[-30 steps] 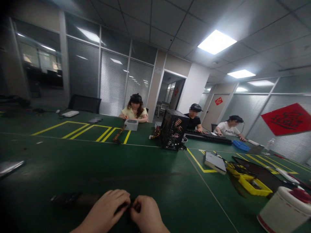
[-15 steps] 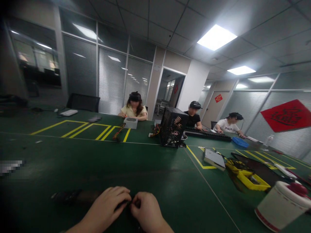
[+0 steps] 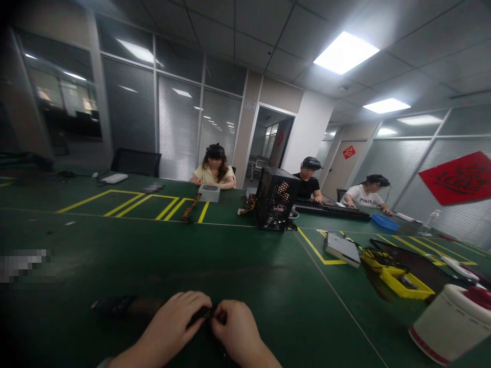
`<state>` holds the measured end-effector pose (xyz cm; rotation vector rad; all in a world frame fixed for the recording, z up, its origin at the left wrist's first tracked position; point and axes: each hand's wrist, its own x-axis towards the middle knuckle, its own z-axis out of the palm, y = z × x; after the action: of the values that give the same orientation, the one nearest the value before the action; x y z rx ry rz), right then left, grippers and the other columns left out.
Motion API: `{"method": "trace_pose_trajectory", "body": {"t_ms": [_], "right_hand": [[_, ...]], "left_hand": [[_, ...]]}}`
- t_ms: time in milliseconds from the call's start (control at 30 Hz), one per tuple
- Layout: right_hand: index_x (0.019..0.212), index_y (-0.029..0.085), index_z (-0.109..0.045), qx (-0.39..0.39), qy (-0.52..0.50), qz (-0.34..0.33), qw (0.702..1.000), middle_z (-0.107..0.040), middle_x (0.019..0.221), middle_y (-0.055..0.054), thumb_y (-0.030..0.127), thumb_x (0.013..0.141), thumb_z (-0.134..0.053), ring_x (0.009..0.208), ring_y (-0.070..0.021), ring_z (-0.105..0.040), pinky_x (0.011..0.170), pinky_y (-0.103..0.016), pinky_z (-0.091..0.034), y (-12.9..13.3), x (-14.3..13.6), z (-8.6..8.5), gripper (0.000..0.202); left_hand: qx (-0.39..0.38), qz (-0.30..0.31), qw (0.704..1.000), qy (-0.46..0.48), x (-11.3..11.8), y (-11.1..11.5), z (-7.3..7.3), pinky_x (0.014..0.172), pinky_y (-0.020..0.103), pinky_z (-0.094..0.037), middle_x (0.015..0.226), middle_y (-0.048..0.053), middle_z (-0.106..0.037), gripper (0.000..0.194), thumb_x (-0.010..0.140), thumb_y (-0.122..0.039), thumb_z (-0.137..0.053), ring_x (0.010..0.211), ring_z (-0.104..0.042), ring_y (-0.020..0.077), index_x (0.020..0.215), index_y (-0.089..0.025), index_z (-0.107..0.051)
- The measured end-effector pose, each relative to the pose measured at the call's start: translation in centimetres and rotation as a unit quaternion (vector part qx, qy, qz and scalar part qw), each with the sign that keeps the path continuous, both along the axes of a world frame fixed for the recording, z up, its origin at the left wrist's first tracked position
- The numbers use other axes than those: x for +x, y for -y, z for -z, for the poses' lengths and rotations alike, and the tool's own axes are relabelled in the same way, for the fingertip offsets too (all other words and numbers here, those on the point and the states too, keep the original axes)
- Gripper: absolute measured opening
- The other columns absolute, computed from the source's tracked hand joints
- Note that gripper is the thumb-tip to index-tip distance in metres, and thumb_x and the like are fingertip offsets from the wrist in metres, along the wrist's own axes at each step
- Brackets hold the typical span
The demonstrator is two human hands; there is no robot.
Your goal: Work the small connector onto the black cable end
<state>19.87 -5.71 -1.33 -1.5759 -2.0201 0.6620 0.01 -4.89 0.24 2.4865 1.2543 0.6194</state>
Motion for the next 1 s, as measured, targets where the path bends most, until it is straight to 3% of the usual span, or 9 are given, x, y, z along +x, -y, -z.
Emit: {"method": "trace_pose_trajectory", "body": {"t_ms": [100, 300, 533, 800, 1000], "right_hand": [[0.079, 0.021, -0.071, -0.006, -0.002, 0.000, 1.000, -0.071, 0.074, 0.002, 0.020, 0.076, -0.062, 0.065, -0.0115, -0.062, 0.058, -0.018, -0.037, 0.02, -0.03, -0.18, 0.010], [0.080, 0.022, -0.072, -0.001, 0.007, -0.005, 1.000, -0.072, 0.075, 0.001, 0.021, 0.077, -0.061, 0.066, -0.0117, -0.063, 0.061, -0.019, -0.038, -0.06, -0.03, 0.13, 0.011], [0.079, 0.021, -0.071, -0.004, 0.001, -0.008, 1.000, -0.071, 0.075, 0.002, 0.020, 0.077, -0.062, 0.067, -0.0114, -0.062, 0.061, -0.018, -0.038, 0.12, -0.09, -0.29, 0.010], [0.079, 0.021, -0.071, -0.002, -0.007, -0.009, 1.000, -0.071, 0.075, 0.002, 0.020, 0.077, -0.062, 0.067, -0.0113, -0.062, 0.061, -0.019, -0.037, 0.08, -0.03, -0.49, 0.010], [0.079, 0.020, -0.071, -0.008, 0.003, -0.009, 1.000, -0.071, 0.075, 0.002, 0.020, 0.078, -0.061, 0.067, -0.0117, -0.062, 0.060, -0.019, -0.038, 0.17, -0.08, -0.65, 0.009]], "left_hand": [[-0.008, -0.019, 1.000, 0.000, 0.04, -0.07, 0.12, 0.086, 0.037, -0.039, 0.104, 0.000, -0.064, 0.021, 0.084, -0.016, -0.054, 0.096, -0.057, 0.0213, 0.100, -0.026, -0.061], [-0.002, 0.018, 1.000, -0.002, -0.19, -0.13, -0.01, 0.091, 0.038, -0.036, 0.115, -0.003, -0.062, 0.026, 0.085, -0.013, -0.051, 0.109, -0.054, 0.0215, 0.100, -0.031, -0.062], [-0.015, -0.020, 1.000, 0.003, 0.06, 0.09, -0.31, 0.087, 0.038, -0.039, 0.105, 0.000, -0.064, 0.021, 0.083, -0.017, -0.053, 0.097, -0.056, 0.0218, 0.102, -0.026, -0.060], [-0.001, 0.014, 1.000, -0.009, -0.15, 0.03, -0.13, 0.089, 0.037, -0.038, 0.111, -0.001, -0.063, 0.020, 0.083, -0.014, -0.051, 0.102, -0.055, 0.0218, 0.096, -0.026, -0.061], [-0.003, -0.008, 1.000, -0.004, -0.07, 0.29, -0.67, 0.087, 0.037, -0.040, 0.108, 0.002, -0.063, 0.022, 0.083, -0.017, -0.053, 0.097, -0.056, 0.0218, 0.103, -0.025, -0.059]]}}
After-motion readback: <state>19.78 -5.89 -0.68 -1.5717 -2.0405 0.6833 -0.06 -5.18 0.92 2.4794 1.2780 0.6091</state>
